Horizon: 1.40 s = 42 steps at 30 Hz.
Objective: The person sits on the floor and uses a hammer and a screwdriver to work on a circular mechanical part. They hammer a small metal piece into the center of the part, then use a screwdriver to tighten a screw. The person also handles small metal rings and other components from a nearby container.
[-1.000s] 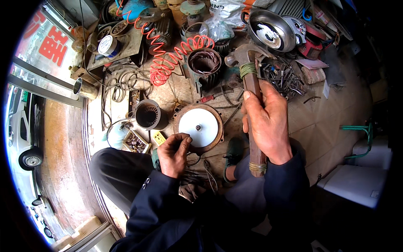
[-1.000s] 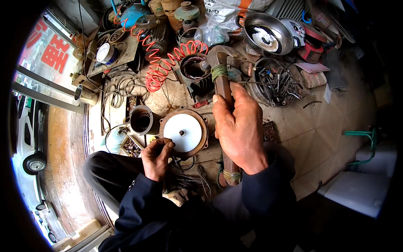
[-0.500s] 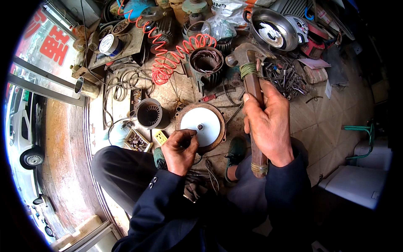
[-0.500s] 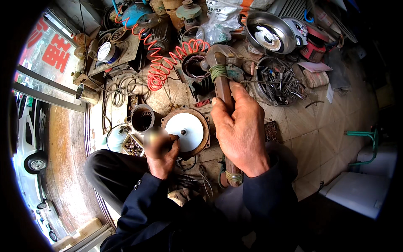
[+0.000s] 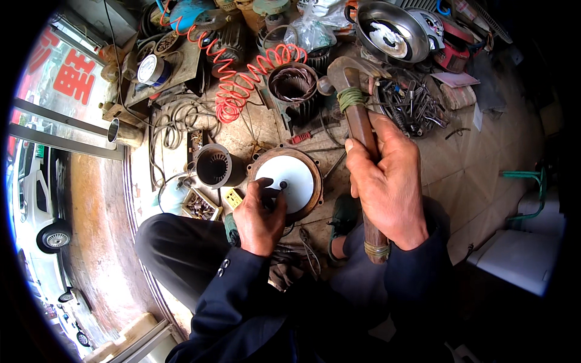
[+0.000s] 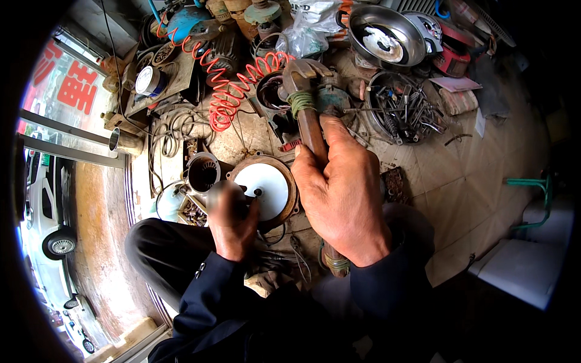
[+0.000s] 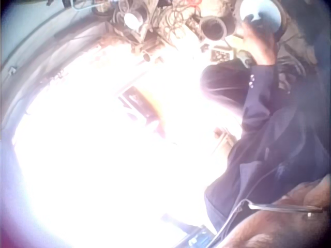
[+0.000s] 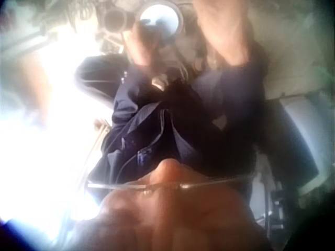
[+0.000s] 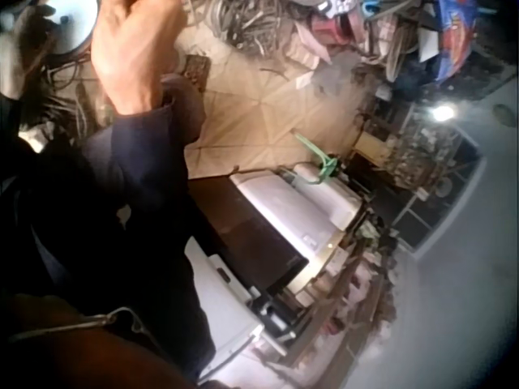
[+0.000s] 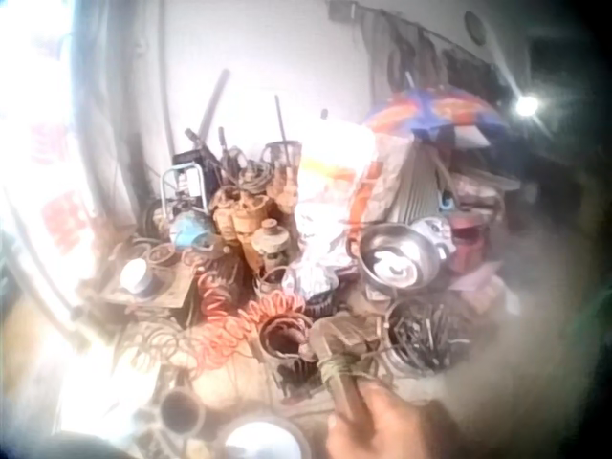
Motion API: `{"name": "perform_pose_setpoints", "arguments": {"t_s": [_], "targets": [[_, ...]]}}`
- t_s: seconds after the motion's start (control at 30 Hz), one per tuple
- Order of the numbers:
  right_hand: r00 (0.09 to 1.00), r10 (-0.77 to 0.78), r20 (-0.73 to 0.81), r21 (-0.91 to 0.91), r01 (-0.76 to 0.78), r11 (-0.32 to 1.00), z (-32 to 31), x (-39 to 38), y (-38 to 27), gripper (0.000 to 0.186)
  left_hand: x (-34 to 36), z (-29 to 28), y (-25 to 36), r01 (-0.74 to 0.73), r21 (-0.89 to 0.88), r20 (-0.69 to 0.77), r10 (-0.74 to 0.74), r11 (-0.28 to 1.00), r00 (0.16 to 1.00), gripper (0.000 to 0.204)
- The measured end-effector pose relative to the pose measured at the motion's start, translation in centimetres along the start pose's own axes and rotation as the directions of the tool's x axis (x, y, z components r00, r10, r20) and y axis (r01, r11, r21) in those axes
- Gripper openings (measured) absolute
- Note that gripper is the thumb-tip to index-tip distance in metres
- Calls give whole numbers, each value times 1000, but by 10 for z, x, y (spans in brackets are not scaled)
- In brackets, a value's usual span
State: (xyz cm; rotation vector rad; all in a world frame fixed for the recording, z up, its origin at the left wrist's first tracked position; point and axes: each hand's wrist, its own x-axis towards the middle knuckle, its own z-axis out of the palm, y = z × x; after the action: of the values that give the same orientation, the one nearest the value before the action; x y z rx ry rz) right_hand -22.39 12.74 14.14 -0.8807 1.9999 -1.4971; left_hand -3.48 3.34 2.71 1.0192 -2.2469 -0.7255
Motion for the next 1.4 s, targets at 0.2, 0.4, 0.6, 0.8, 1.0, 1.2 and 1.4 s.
{"name": "perform_pose_setpoints", "arguments": {"t_s": [0.2, 0.4, 0.6, 0.8, 1.0, 1.2, 1.4], "targets": [[998, 16, -53, -3, -17, 1000, -1, 0, -1, 13, 6, 1, 1, -53, 82, 46, 50, 995, 998, 31], [998, 7, -58, -61, -11, 998, -3, 0, 1, 15, 16, -2, -5, -7, 71, 138, -3, 997, 990, 35], [1000, 8, 3, -38, -8, 999, -5, -3, -1, 26, 29, 2, -20, -170, 134, 177, 145, 976, 973, 35], [1000, -17, -3, -12, 17, 1000, -4, -4, -3, 22, 34, 1, -21, -186, 183, 225, 143, 965, 964, 33], [1000, -12, -12, -38, 12, 999, -3, -5, -3, 19, 13, 12, -25, -111, 139, 60, 103, 984, 993, 29], [1000, 11, 11, -44, -11, 999, -3, -7, 0, 21, 4, 18, -27, -1, 97, 0, 1, 995, 1000, 27], [999, 34, 0, -50, -34, 998, -6, -8, 3, 30, 1, 21, -29, 18, 61, -34, -16, 998, 999, 25]]}}
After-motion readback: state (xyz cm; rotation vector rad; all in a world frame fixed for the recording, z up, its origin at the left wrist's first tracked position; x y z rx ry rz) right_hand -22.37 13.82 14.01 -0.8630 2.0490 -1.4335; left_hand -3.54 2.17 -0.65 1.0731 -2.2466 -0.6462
